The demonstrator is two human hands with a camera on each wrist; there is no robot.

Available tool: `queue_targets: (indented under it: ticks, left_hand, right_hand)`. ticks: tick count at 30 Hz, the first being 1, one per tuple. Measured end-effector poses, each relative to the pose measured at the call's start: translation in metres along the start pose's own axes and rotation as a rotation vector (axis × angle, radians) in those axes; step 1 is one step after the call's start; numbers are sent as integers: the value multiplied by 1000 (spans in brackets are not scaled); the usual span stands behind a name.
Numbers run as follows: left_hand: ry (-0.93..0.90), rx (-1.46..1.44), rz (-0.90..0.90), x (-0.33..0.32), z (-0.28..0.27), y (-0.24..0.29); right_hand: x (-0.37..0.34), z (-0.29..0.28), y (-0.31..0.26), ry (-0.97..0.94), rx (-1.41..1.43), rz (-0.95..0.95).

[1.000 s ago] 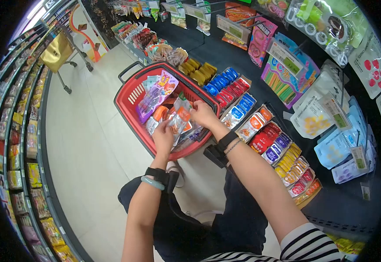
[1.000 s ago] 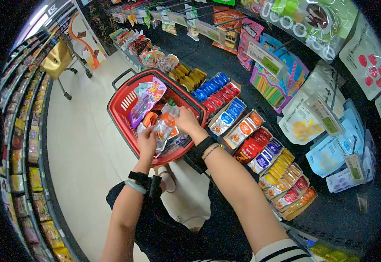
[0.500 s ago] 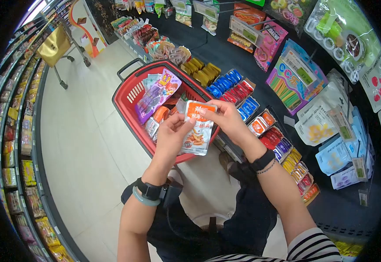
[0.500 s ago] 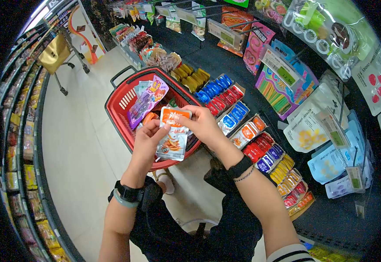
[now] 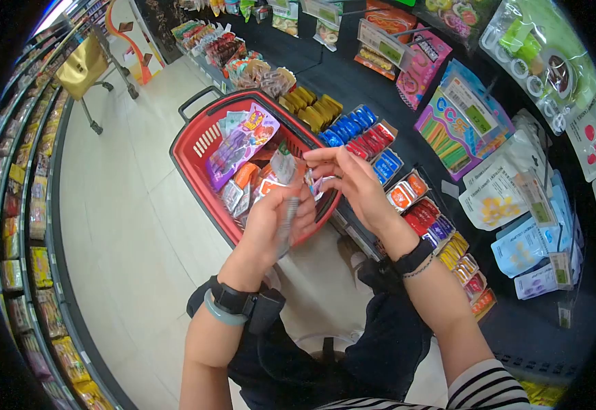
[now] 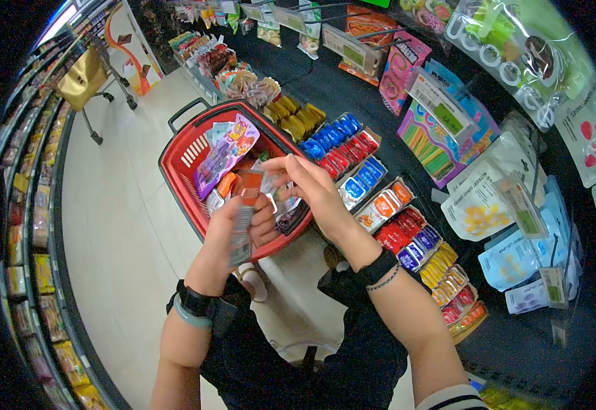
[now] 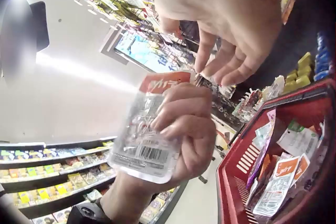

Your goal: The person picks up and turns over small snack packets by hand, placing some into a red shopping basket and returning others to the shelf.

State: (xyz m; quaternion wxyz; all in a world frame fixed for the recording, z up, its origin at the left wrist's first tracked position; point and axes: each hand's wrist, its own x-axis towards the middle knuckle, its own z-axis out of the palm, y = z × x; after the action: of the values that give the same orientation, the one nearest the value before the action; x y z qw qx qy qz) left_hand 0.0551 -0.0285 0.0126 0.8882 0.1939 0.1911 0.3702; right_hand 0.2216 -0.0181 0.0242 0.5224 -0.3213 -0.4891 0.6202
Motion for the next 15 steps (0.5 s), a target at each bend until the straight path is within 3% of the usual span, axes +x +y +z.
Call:
queue_targets:
  ticks: [1, 3, 4, 7, 15]
  left_hand:
    - [3, -2, 5, 1, -3, -1]
    - [-404, -377, -208, 3, -7, -4]
    - [-452, -407, -255, 4, -7, -5]
    - [-562, -439, -277, 4, -7, -12]
    - [-625, -386, -298, 0, -7, -10]
  right_hand:
    - [1, 2, 2, -5, 0, 3]
    - [2, 7, 5, -83, -136, -97]
    - [-3, 13, -2, -108, -39, -9]
    - [-2, 12, 3, -172, -46, -63]
    - [-5, 15, 2, -179, 6, -83]
